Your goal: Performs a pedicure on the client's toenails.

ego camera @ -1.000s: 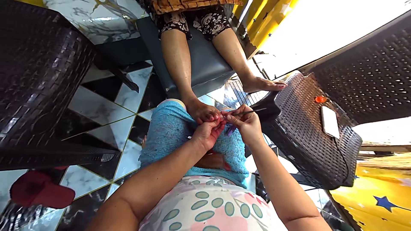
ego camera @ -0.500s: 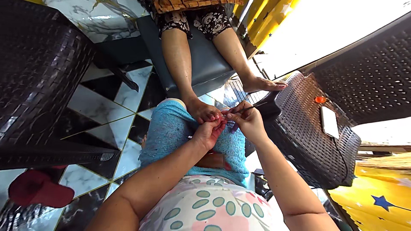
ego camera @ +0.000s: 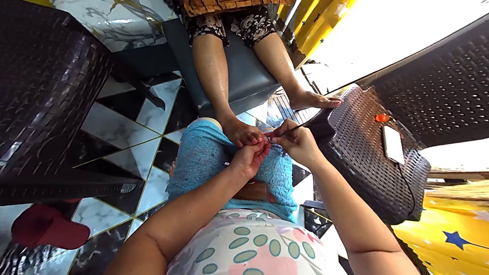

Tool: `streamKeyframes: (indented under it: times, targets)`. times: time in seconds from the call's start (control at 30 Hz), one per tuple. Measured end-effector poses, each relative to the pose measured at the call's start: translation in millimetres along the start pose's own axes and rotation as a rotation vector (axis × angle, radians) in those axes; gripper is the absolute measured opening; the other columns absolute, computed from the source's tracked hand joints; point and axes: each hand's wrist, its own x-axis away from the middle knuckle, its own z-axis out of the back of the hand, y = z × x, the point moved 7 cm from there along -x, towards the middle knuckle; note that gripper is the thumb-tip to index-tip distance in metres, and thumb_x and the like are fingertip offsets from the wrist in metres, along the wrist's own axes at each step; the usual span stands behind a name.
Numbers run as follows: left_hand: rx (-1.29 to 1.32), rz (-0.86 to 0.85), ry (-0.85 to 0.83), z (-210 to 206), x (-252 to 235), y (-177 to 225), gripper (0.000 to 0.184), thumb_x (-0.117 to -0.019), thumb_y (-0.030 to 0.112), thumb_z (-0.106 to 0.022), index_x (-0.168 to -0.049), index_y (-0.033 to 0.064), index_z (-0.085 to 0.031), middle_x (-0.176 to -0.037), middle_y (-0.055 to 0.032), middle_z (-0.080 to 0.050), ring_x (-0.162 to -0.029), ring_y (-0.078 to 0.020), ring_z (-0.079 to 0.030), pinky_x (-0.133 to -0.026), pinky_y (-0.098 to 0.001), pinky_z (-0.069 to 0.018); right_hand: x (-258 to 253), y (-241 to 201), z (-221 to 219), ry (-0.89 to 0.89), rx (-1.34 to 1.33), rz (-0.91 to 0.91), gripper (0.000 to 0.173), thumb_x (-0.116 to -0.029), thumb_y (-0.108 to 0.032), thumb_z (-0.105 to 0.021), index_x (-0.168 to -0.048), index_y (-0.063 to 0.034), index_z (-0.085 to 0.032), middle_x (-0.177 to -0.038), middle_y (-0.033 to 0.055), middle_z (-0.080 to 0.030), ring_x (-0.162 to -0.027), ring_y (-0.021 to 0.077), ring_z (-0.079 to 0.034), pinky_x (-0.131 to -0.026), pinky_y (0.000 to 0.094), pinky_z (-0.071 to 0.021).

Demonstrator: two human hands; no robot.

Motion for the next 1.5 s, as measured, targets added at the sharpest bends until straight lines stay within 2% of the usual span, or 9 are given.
streamKeyframes:
  times: [0.23,0.4,0.53,0.63,0.73,0.87,1.07,1.27,1.5]
  targets:
    - [-0.019,-0.003,-0.005,1.2,-1.2,0.4,0.012,-0.1024,-0.001,-0.050,-0.098,0.0022,-0.060,-0.087,-0.0083,-0.068,-0.076,-0.0148,-0.068,-0.077,-0.0254,-0.0587,-1.6,5.6,6.1,-0.008,-0.048,-0.024,0.014,-0.0890,-0.001,-0.073,-0.094,-0.0054,-0.061,-0.087,0.0038,-0.074,-0.069,0.0088,-0.069,-0.062,0.0269,-0.0585]
    - [-0.059,-0.041,-0.022,-0.3,-4.5,-0.8,0.012,-0.1044,0.001,-0.046,-0.106,0.0019,-0.058,-0.090,-0.0082,-0.065,-0.079,-0.0155,-0.067,-0.079,-0.0277,-0.0582,-3.7,-7.3,-18.4,0.233,-0.735,-0.035,0.016,-0.0982,-0.002,-0.058,-0.106,-0.0157,-0.052,-0.098,-0.0009,-0.067,-0.079,0.0080,-0.065,-0.070,0.0266,-0.0574]
    - [-0.074,0.011,0.050,5.5,-1.6,-1.7,0.009,-0.1035,0.003,-0.050,-0.103,0.0025,-0.059,-0.088,-0.0084,-0.067,-0.077,-0.0154,-0.069,-0.076,-0.0267,-0.0597,-11.1,8.5,-24.0,0.398,-0.438,-0.004,0.013,-0.1013,-0.006,-0.059,-0.111,-0.0050,-0.050,-0.092,0.0044,-0.063,-0.068,0.0080,-0.060,-0.059,0.0249,-0.0529]
    - [-0.098,0.001,0.050,5.0,0.8,1.0,0.013,-0.1045,0.005,-0.049,-0.104,0.0011,-0.062,-0.092,-0.0102,-0.070,-0.081,-0.0181,-0.071,-0.080,-0.0293,-0.0599,-5.7,17.3,-9.8,0.537,-0.510,-0.024,0.012,-0.1042,-0.012,-0.056,-0.112,-0.0112,-0.048,-0.090,-0.0011,-0.058,-0.067,0.0045,-0.054,-0.059,0.0219,-0.0497]
    - [-0.112,-0.036,0.003,1.0,-2.5,0.8,0.014,-0.1050,0.002,-0.042,-0.110,0.0022,-0.055,-0.094,-0.0105,-0.066,-0.083,-0.0187,-0.068,-0.081,-0.0316,-0.0588,-0.6,7.3,-29.5,0.448,-0.709,-0.003,0.012,-0.1014,-0.005,-0.056,-0.110,-0.0115,-0.049,-0.095,-0.0012,-0.063,-0.073,0.0054,-0.059,-0.066,0.0247,-0.0531]
    - [-0.115,-0.013,0.034,4.7,-1.5,0.3,0.015,-0.1054,0.004,-0.046,-0.111,-0.0003,-0.059,-0.101,-0.0131,-0.070,-0.092,-0.0224,-0.072,-0.088,-0.0336,-0.0597,-5.5,33.0,-7.9,0.393,-0.427,-0.071,0.013,-0.0998,-0.005,-0.061,-0.109,-0.0021,-0.052,-0.090,0.0051,-0.062,-0.067,0.0081,-0.057,-0.061,0.0246,-0.0509]
    - [-0.098,-0.024,0.033,3.4,-0.7,-0.5,0.018,-0.1080,0.006,-0.041,-0.109,-0.0006,-0.058,-0.098,-0.0131,-0.070,-0.092,-0.0216,-0.072,-0.089,-0.0329,-0.0596,-0.1,42.0,-7.3,0.116,-0.600,-0.271,0.023,-0.0915,0.004,-0.071,-0.106,-0.0038,-0.055,-0.089,0.0099,-0.074,-0.077,0.0146,-0.072,-0.068,0.0282,-0.0584]
    - [-0.103,-0.027,0.048,5.6,0.2,-1.0,0.017,-0.1067,0.003,-0.041,-0.108,-0.0002,-0.058,-0.097,-0.0129,-0.070,-0.089,-0.0210,-0.072,-0.087,-0.0320,-0.0600,2.4,38.4,-13.2,0.130,-0.504,-0.266,0.021,-0.0909,0.002,-0.074,-0.103,-0.0036,-0.057,-0.084,0.0082,-0.072,-0.065,0.0129,-0.066,-0.055,0.0261,-0.0530]
    - [-0.077,-0.035,0.030,5.6,-1.9,-2.3,0.019,-0.1066,0.002,-0.041,-0.099,0.0023,-0.059,-0.093,-0.0114,-0.069,-0.087,-0.0207,-0.072,-0.087,-0.0319,-0.0598,2.3,49.5,-19.8,0.233,-0.476,-0.345,0.022,-0.0901,-0.001,-0.076,-0.103,-0.0041,-0.059,-0.081,0.0083,-0.071,-0.064,0.0146,-0.066,-0.056,0.0294,-0.0532]
